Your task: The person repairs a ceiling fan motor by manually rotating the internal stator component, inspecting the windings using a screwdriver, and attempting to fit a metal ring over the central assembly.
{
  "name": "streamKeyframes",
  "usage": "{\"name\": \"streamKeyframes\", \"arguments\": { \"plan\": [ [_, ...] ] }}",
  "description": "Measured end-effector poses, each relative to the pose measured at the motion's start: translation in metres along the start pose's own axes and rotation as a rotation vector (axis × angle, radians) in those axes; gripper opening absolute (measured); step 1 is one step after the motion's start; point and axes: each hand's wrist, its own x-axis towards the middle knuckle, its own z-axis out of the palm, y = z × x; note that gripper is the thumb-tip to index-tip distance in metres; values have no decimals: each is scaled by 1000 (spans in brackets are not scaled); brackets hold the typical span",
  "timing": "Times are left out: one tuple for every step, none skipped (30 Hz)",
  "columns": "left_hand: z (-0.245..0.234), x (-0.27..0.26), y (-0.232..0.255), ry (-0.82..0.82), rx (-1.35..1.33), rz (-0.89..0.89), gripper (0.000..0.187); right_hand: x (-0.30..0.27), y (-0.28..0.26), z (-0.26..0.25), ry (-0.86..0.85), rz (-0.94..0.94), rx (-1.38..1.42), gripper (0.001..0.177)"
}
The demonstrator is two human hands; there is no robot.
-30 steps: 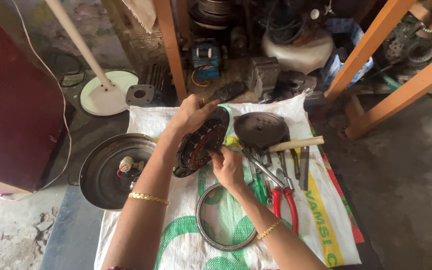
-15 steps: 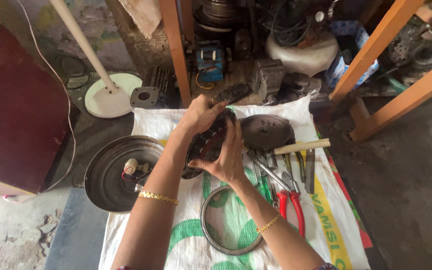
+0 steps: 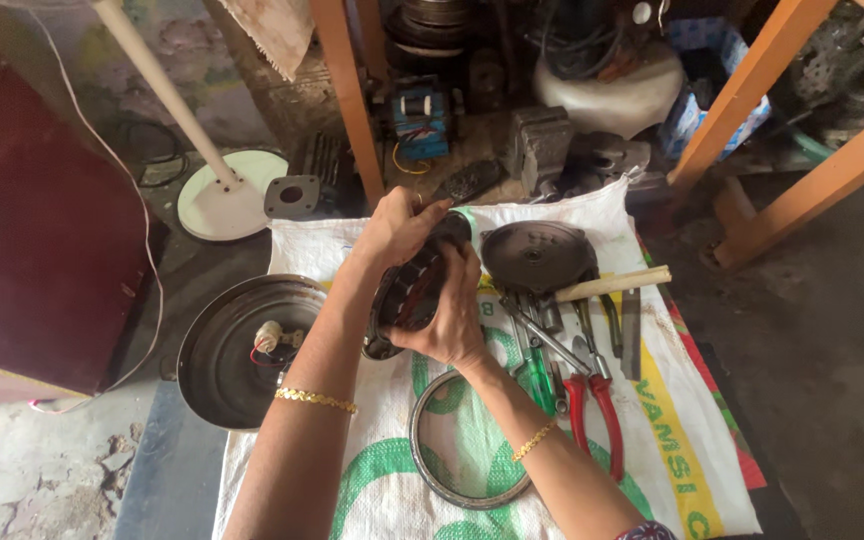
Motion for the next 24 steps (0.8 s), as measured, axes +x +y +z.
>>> {"name": "streamKeyframes", "arguments": {
  "plan": [
    [1, -1, 0, 17, 11, 22, 54, 0, 0, 0, 13, -40, -38, 131],
    [1, -2, 1, 34, 20, 41, 54, 0, 1, 0, 15, -54, -44, 131],
    [0, -1, 2, 23, 33, 8, 55, 1, 3, 1, 17, -68, -51, 131],
    [-1, -1, 3, 14, 43, -28, 56, 1, 4, 0, 14, -83, -57, 131],
    [-2, -2, 4, 5, 53, -63, 57, 2, 6, 1, -6, -9, 8, 129],
    [-3, -3, 5, 8, 32, -53, 55, 3, 8, 1, -28, 68, 75, 128],
    [-4, -5, 6, 11, 11, -43, 53, 2, 8, 2, -51, 144, 141, 126],
    [-6, -5, 6, 17, -9, -31, 51, 2, 9, 3, -45, 112, 122, 128],
    [-6, -6, 7, 15, 9, -66, 53, 1, 10, 3, -38, 80, 102, 130],
    [-7, -6, 7, 15, 30, -102, 54, 0, 11, 4, -32, 48, 86, 131],
    [-8, -7, 5, 14, 50, -139, 56, 0, 13, 6, -39, 47, 93, 131],
    [-9, -8, 3, 36, 15, -96, 52, 0, 17, 6, -46, 47, 99, 132],
    [-9, -9, 0, 58, -19, -52, 48, -1, 20, 7, -53, 48, 104, 132],
    [-8, -8, -3, 79, -57, -4, 45, 0, 24, 8, -67, 56, 148, 131],
    [-8, -7, -6, 100, -28, -23, 47, 1, 28, 10, -82, 64, 193, 131],
    [-7, -5, -8, 120, 0, -40, 50, 2, 32, 10, -95, 71, 235, 130],
    [-6, -4, -9, 140, 28, -56, 53, 2, 35, 11, -97, 62, 222, 131],
    [-5, -3, -11, 144, 29, -63, 53, 2, 36, 12, -100, 52, 211, 132],
    [-4, -3, -11, 148, 30, -69, 54, 3, 37, 12, -103, 42, 200, 134],
    [-4, -4, -13, 154, 32, -79, 54, 4, 37, 12, -112, 51, 200, 133],
    [-4, -5, -13, 149, 18, -72, 52, 4, 35, 11, -121, 60, 201, 132],
    [-4, -6, -12, 144, 3, -64, 49, 5, 34, 10, -128, 70, 201, 131],
    [-3, -6, -12, 139, -11, -56, 47, 7, 31, 8, -149, 110, 227, 131],
    [-2, -6, -10, 147, -6, -58, 47, 9, 28, 5, -168, 152, 251, 131]
  ]
}}
